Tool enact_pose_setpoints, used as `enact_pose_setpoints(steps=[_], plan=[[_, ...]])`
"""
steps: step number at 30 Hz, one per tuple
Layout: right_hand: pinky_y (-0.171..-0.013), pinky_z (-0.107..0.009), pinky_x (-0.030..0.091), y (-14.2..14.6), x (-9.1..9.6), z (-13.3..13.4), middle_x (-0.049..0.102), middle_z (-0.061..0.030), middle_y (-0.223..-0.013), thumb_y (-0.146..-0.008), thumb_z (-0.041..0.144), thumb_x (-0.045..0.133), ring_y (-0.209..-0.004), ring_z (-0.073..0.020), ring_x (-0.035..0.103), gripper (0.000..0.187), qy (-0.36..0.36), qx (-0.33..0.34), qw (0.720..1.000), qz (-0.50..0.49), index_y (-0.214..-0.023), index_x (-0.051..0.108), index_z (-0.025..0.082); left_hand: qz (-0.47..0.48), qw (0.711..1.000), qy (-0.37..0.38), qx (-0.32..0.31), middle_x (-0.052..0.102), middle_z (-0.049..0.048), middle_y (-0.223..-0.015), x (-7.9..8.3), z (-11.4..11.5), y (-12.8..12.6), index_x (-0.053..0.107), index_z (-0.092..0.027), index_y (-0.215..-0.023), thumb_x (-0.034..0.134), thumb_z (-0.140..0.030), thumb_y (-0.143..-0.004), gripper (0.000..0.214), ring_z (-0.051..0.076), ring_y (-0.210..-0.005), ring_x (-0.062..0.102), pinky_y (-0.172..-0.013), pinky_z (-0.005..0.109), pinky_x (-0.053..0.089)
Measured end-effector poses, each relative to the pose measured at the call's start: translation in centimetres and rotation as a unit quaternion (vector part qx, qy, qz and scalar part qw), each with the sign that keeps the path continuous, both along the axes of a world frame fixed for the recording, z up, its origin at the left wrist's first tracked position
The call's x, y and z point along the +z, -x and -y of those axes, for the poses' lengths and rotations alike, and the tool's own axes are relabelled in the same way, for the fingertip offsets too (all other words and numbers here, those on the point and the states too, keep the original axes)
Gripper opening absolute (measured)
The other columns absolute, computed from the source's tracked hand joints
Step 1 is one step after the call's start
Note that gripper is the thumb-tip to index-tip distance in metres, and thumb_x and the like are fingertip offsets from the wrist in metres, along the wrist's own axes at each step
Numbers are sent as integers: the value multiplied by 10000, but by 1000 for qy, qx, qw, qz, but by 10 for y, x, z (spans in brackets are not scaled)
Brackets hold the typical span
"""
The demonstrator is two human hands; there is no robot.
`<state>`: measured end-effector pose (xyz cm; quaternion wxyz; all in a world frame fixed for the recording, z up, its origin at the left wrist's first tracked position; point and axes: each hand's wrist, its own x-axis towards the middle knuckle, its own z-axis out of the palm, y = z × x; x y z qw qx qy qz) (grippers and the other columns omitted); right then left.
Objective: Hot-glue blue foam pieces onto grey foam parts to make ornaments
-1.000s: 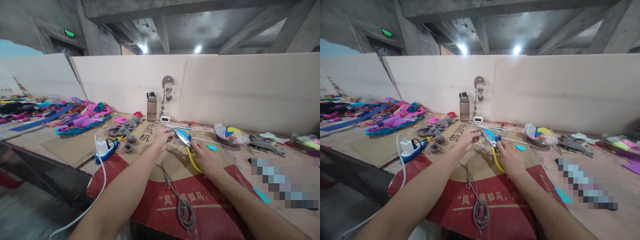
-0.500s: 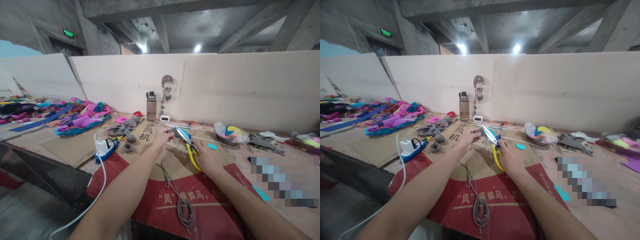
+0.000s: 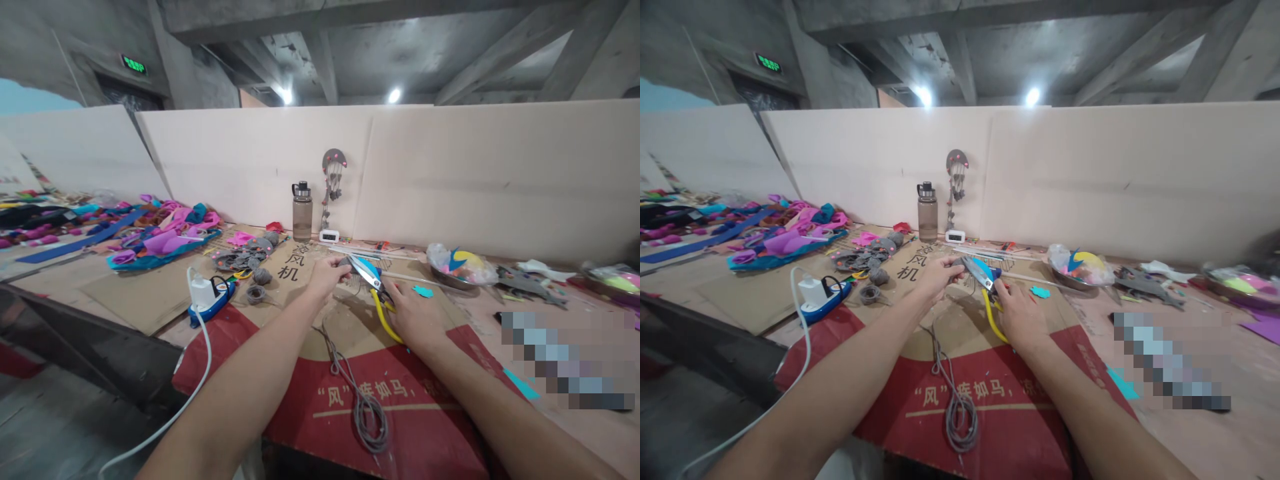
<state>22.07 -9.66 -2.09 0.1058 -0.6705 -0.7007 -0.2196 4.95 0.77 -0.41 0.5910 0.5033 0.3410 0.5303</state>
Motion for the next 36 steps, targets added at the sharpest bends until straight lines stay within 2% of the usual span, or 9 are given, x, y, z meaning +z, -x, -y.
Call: enact_pose_setpoints(steps=[6,12,18,22,28,36], plan=[[-631,-285,367,-2,-2,-2,671,-87,-1083,-882,160,471,-882,-221,621,431,3,2,1000,-14,-1304,530,227,20,1000,15,-12,615,15,-601,0,0,0,678,-95,-760,652,-37,-709,82,62,-507,534,-480,173,341],[-688,-283,387,-4,-3,-4,669,-94,-1120,-885,213,497,-928,-220,616,430,-1,28,996,-80,-1315,525,216,31,999,37,12,635,22,-627,0,-2,2,672,-109,-784,687,-30,-680,131,71,-527,560,-475,170,344],[-662,-285,359,2,4,1,670,-84,-1062,-862,216,543,-908,-223,598,424,1,16,999,-43,-1285,535,214,44,998,44,1,683,56,-757,3,-1,2,691,-104,-785,627,17,-686,169,92,-612,628,-514,175,402],[-664,-285,366,4,3,1,664,-85,-1024,-876,233,532,-915,-224,601,346,-4,9,1000,-24,-1220,560,212,54,997,47,-13,677,57,-731,4,3,1,693,-96,-779,667,7,-681,145,101,-622,638,-542,183,431],[-675,-284,385,3,3,1,654,-95,-1063,-883,220,524,-948,-225,608,378,10,1,1000,-10,-1261,534,210,45,998,42,-30,668,53,-684,5,6,2,689,-94,-751,692,-18,-692,96,102,-610,627,-571,198,456],[-659,-273,379,4,3,2,661,-106,-1033,-884,175,489,-888,-216,622,391,4,-13,1000,25,-1270,545,202,2,999,-5,-46,704,58,-746,2,4,4,734,-118,-809,675,-90,-687,139,106,-666,629,-543,182,339]])
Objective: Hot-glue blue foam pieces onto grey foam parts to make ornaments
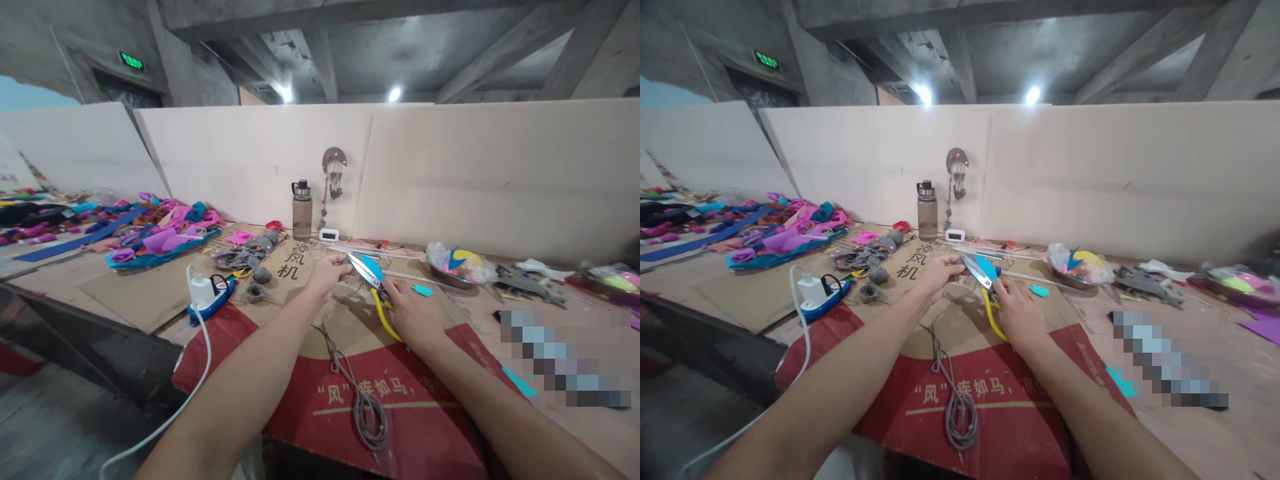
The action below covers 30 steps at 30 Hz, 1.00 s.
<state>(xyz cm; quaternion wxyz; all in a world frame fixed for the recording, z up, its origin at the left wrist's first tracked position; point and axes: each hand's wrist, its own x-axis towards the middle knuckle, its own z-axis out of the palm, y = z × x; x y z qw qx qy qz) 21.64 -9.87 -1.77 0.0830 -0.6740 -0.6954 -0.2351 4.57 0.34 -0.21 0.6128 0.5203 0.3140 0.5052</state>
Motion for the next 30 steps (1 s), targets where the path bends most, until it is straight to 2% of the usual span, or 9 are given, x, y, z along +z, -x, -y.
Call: enact_pose_setpoints(steps=[8,16,20,24,30], plan=[[-590,-285,339,-2,0,0,677,-88,-1066,-874,159,465,-861,-219,621,431,19,4,999,-49,-1292,545,229,6,1000,20,6,686,42,-716,0,-2,0,729,-134,-790,652,-60,-676,156,91,-632,625,-505,174,270],[-665,-279,380,-13,-11,-10,693,-83,-1072,-871,179,486,-874,-208,633,452,-10,35,990,-133,-1318,535,223,58,996,56,31,670,36,-733,-2,-7,0,698,-109,-845,659,6,-703,187,78,-576,596,-529,190,403],[-660,-278,391,-9,-5,-5,674,-93,-1134,-874,203,512,-943,-225,625,450,-5,25,993,-117,-1323,527,226,67,994,80,30,666,38,-713,0,-6,0,683,-102,-856,658,9,-717,179,76,-565,595,-544,192,444],[-661,-278,403,-2,3,0,647,-86,-1198,-866,206,536,-987,-228,620,488,14,5,995,-95,-1351,496,244,66,992,99,34,650,24,-684,1,-5,0,671,-109,-858,657,3,-718,180,79,-552,597,-506,182,418],[-652,-288,412,-1,2,-1,637,-103,-1208,-876,192,514,-983,-234,629,475,19,-9,998,-66,-1350,499,226,84,990,107,28,656,26,-692,0,-5,0,664,-119,-842,672,-5,-699,183,84,-558,598,-501,187,396]])
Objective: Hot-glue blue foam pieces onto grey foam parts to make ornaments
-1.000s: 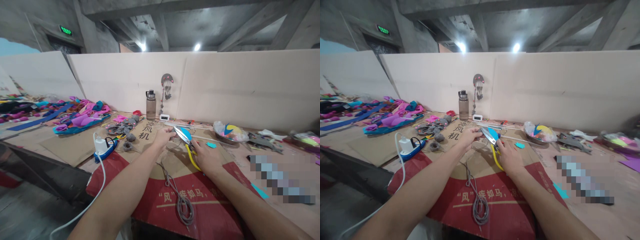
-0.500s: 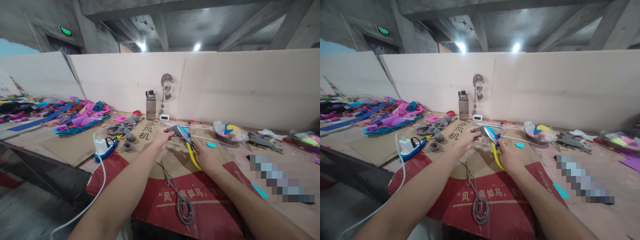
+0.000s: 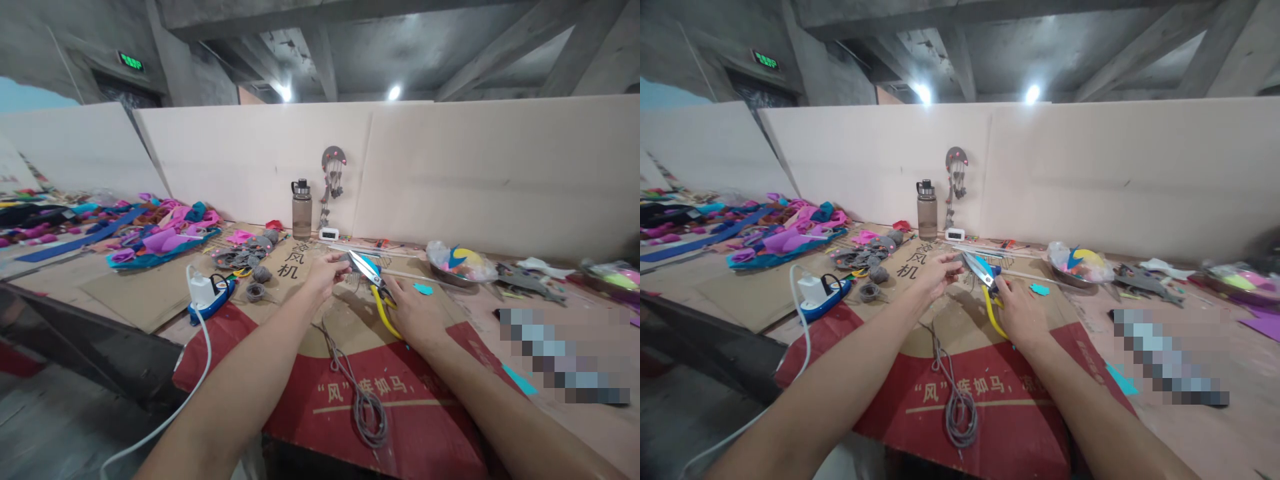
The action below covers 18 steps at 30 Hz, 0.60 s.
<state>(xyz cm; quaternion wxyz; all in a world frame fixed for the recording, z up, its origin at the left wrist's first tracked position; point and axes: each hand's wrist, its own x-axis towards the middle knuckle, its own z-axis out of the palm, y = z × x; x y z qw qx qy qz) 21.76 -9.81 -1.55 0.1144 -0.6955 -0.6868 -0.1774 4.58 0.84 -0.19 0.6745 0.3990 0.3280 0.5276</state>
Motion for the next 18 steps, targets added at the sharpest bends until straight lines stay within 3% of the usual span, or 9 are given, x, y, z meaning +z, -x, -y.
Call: enact_pose_setpoints(steps=[18], plan=[[-667,-288,415,2,3,2,651,-128,-1141,-887,172,488,-969,-239,634,482,-2,-1,999,52,-1368,471,202,21,999,21,-12,646,24,-671,4,5,1,663,-125,-833,667,-16,-720,157,83,-572,599,-522,186,383]])
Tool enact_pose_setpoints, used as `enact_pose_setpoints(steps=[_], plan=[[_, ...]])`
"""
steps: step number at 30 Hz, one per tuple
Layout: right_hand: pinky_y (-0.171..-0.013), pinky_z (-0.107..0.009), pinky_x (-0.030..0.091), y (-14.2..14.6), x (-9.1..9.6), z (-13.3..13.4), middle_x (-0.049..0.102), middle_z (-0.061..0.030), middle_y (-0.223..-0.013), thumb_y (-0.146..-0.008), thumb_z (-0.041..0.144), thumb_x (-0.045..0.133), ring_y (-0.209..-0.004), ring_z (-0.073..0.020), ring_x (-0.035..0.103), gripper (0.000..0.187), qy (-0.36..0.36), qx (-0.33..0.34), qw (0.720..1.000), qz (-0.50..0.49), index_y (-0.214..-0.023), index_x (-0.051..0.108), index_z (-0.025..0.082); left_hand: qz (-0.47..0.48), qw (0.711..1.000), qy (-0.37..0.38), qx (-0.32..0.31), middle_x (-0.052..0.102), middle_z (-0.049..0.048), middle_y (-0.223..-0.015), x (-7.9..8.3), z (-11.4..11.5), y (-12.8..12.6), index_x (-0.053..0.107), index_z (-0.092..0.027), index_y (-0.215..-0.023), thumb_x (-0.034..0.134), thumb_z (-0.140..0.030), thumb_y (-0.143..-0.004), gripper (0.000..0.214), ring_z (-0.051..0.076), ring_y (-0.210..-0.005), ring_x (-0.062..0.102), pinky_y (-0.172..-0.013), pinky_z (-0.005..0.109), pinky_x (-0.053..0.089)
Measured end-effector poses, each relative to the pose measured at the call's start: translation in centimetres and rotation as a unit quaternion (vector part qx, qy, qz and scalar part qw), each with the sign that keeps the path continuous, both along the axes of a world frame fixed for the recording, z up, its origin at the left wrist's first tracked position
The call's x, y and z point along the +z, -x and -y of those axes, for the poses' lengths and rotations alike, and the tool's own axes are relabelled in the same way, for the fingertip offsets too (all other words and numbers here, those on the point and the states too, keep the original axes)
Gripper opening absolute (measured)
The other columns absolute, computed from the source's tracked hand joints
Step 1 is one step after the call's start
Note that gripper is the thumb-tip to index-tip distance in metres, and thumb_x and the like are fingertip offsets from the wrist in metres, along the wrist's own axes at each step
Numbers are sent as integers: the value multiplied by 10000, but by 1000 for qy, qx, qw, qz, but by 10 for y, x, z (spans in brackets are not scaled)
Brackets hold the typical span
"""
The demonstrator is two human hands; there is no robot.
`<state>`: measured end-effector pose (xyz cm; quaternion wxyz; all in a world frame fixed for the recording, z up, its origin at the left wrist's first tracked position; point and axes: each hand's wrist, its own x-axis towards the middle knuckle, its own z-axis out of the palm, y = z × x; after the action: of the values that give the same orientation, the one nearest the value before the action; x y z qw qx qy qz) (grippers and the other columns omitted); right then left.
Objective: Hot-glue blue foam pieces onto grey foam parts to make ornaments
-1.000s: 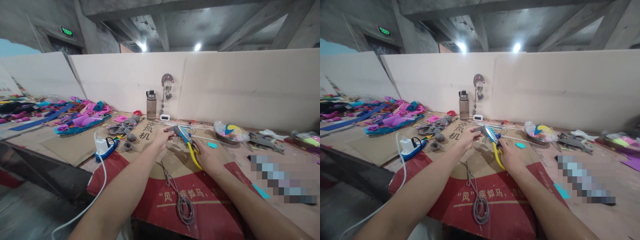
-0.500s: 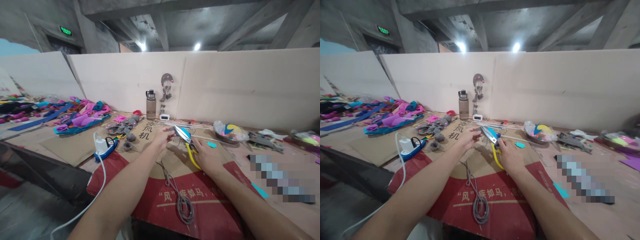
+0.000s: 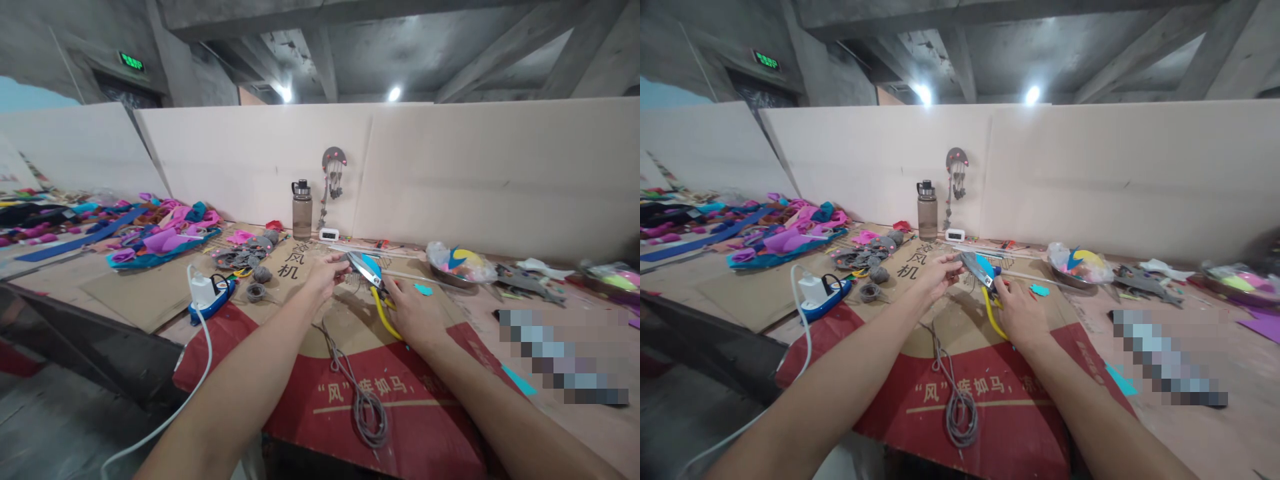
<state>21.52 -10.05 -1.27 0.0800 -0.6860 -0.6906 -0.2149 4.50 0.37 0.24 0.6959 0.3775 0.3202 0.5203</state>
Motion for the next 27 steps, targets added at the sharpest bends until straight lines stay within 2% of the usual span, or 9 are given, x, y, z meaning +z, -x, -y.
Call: enact_pose_setpoints(steps=[5,13,18,27], plan=[[-670,-289,398,0,-1,0,655,-117,-1104,-886,149,469,-955,-236,631,463,3,4,1000,4,-1345,495,202,-2,1000,-1,1,642,18,-662,1,3,0,669,-126,-813,690,-22,-705,151,82,-577,598,-530,187,371],[-583,-292,329,-1,-4,-2,653,-113,-1122,-896,170,449,-870,-229,630,458,15,1,1000,-7,-1346,510,227,0,1000,9,8,649,14,-681,0,4,-1,670,-136,-813,714,-34,-689,166,80,-595,603,-536,185,366],[-609,-291,348,-5,-9,-4,679,-106,-1059,-879,162,463,-859,-229,626,458,-5,17,1000,-14,-1327,532,227,-6,1000,5,7,650,17,-692,1,4,-2,679,-131,-824,691,-27,-707,158,75,-588,597,-531,189,362],[-705,-287,401,-9,-11,-7,686,-94,-1076,-868,174,477,-872,-215,629,433,-8,60,981,-186,-1295,539,205,-8,1000,-19,22,583,-19,-613,-5,-6,1,643,-120,-757,706,-30,-690,128,45,-483,500,-460,184,281]])
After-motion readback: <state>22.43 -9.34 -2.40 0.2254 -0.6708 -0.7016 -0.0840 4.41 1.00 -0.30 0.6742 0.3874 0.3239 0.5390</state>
